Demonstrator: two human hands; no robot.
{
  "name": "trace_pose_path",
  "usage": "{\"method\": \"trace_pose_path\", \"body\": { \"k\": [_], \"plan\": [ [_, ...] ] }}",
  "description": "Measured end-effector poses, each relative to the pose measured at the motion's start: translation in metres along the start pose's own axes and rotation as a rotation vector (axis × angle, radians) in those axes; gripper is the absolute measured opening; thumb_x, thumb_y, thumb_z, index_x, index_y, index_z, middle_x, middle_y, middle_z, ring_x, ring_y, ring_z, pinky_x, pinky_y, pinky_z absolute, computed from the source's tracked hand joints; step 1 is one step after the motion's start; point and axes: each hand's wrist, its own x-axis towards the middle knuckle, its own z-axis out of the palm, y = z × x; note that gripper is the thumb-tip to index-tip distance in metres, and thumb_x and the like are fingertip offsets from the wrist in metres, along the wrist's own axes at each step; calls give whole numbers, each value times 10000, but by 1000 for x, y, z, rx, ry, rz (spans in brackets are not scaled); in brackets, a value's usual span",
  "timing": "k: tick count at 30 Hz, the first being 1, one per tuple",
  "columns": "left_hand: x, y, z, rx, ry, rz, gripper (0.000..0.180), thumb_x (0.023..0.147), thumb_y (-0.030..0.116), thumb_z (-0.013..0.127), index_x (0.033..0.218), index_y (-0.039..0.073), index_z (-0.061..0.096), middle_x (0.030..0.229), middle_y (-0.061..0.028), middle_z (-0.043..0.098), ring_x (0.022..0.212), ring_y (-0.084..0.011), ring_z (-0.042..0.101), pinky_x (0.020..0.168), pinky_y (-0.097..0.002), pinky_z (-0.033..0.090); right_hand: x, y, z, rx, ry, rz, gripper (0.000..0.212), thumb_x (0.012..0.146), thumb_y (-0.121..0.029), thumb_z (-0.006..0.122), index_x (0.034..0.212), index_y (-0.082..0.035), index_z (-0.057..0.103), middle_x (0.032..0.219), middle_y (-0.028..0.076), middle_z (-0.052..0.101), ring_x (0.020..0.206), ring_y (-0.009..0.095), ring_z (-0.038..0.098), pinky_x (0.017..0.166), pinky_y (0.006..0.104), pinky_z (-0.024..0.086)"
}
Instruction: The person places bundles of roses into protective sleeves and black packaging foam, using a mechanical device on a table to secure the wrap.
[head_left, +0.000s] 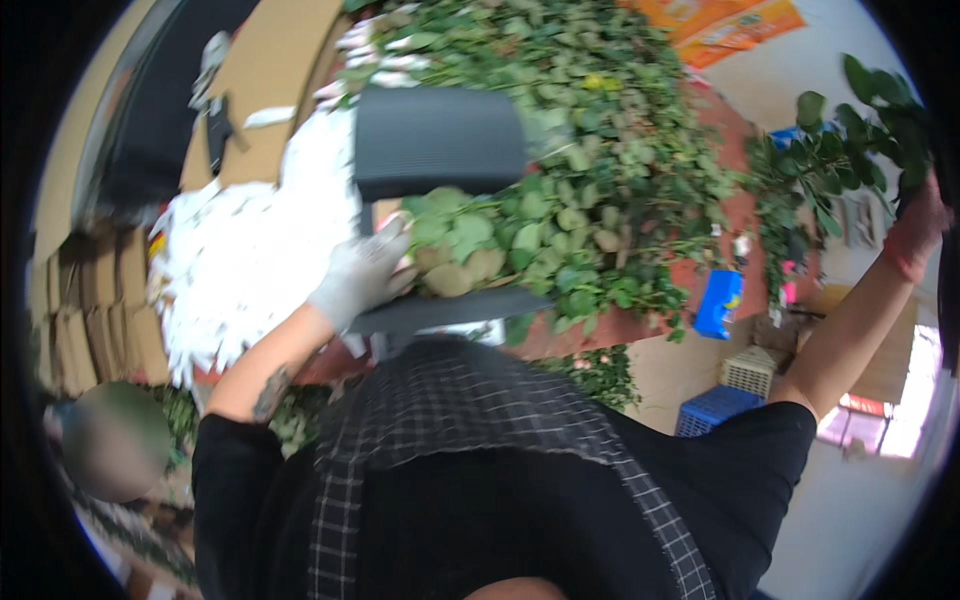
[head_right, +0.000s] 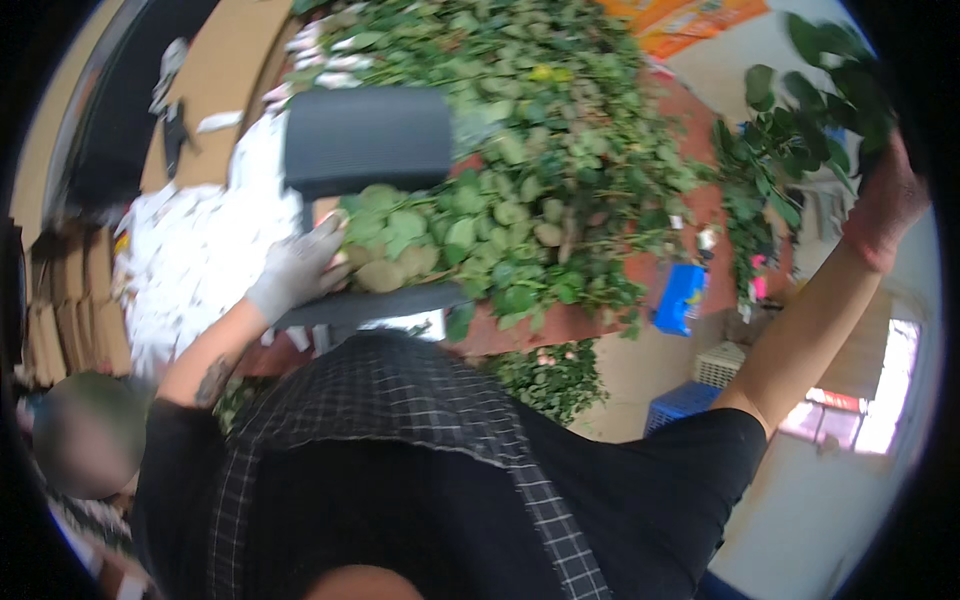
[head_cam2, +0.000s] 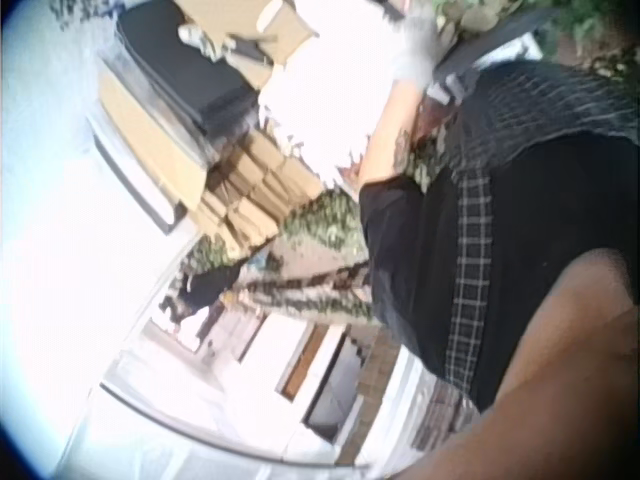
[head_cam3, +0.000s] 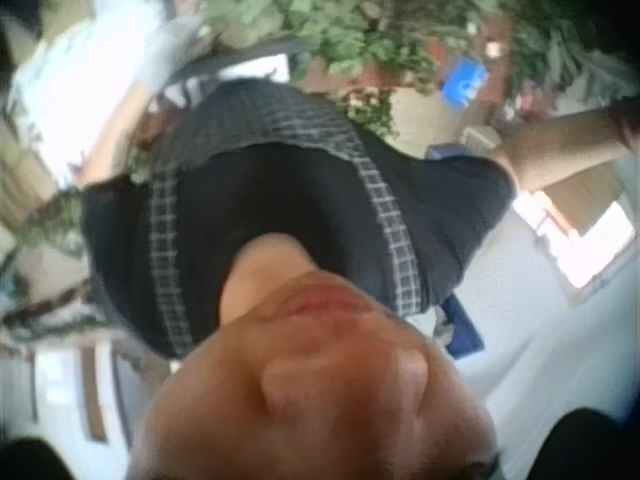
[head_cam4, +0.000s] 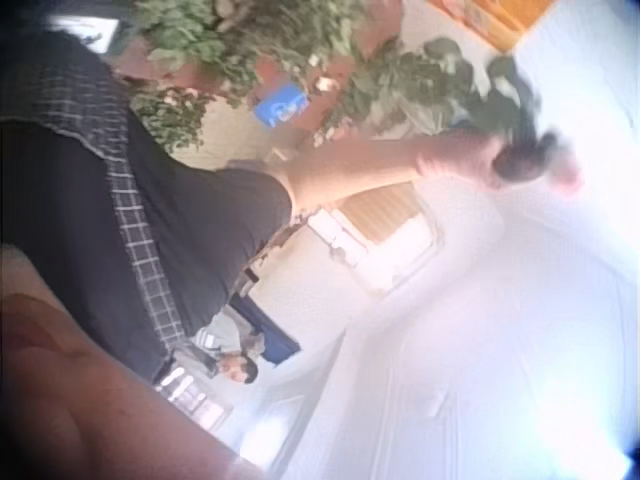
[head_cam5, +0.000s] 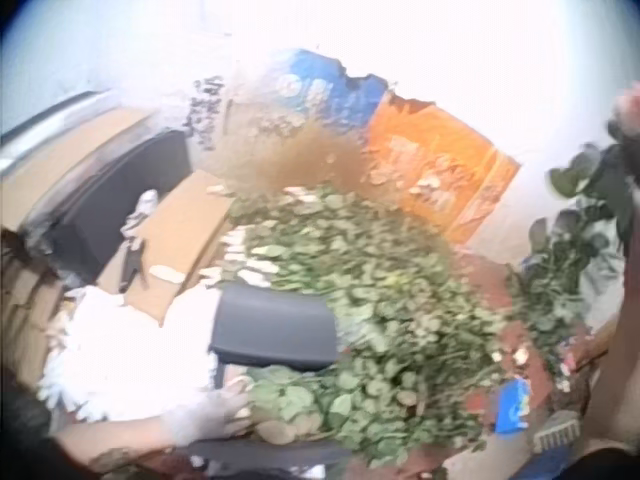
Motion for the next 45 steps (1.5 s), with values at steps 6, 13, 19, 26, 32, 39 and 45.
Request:
{"method": "trace_pose_path", "body": {
  "k": [6,13,19,26,32,39,45],
  "plan": [
    [4,6,-14,-4,-235,-82,602,833,370,532,1289,6,383,1286,-150,485,928,-309,625,773,-416,501,-210,-134,239,-112,-813,-652,363,754,-84,498,1112,-71,552,768,51,565,689,178,567,643,288,463],
    [-4,6,-10,-69,-155,-67,516,826,326,530,1181,-46,480,1259,-193,488,899,-312,636,786,-407,509,-312,-150,319,-172,-1047,-589,375,811,-144,495,1176,-64,533,845,81,607,787,219,618,670,316,502],
    [-2,6,-7,-31,-205,-80,583,825,373,558,1263,15,418,1341,-157,443,934,-316,626,782,-422,506,-349,-139,342,-203,-968,-515,318,803,-139,487,1105,-98,574,842,83,597,751,230,618,610,341,502],
    [-1,8,-9,-47,-190,-86,571,819,356,564,1255,16,423,1304,-141,469,908,-319,628,764,-423,506,-343,-140,339,-181,-1049,-567,248,795,-153,507,1026,-106,583,860,98,580,741,233,612,618,333,506],
    [-4,2,-9,-90,-187,-107,537,826,335,554,1258,44,426,1297,-128,471,883,-316,631,749,-414,501,-333,-155,329,1,-1108,-407,345,727,-164,581,1071,-137,584,932,113,564,762,264,606,639,362,494],
    [3,-9,-12,-342,-62,-56,449,822,264,554,1235,95,506,1223,-156,532,906,-316,625,778,-401,501,-349,-134,329,57,-922,-418,313,752,-161,543,1050,-72,579,852,96,583,773,222,607,687,332,489],
    [26,-4,-13,-76,-57,7,654,761,344,611,1326,86,403,1406,-165,362,1004,-313,604,804,-370,509,-295,-124,252,465,-1048,-14,409,708,-191,654,1087,-62,569,1016,122,579,912,306,574,782,390,465]
  ]
}}
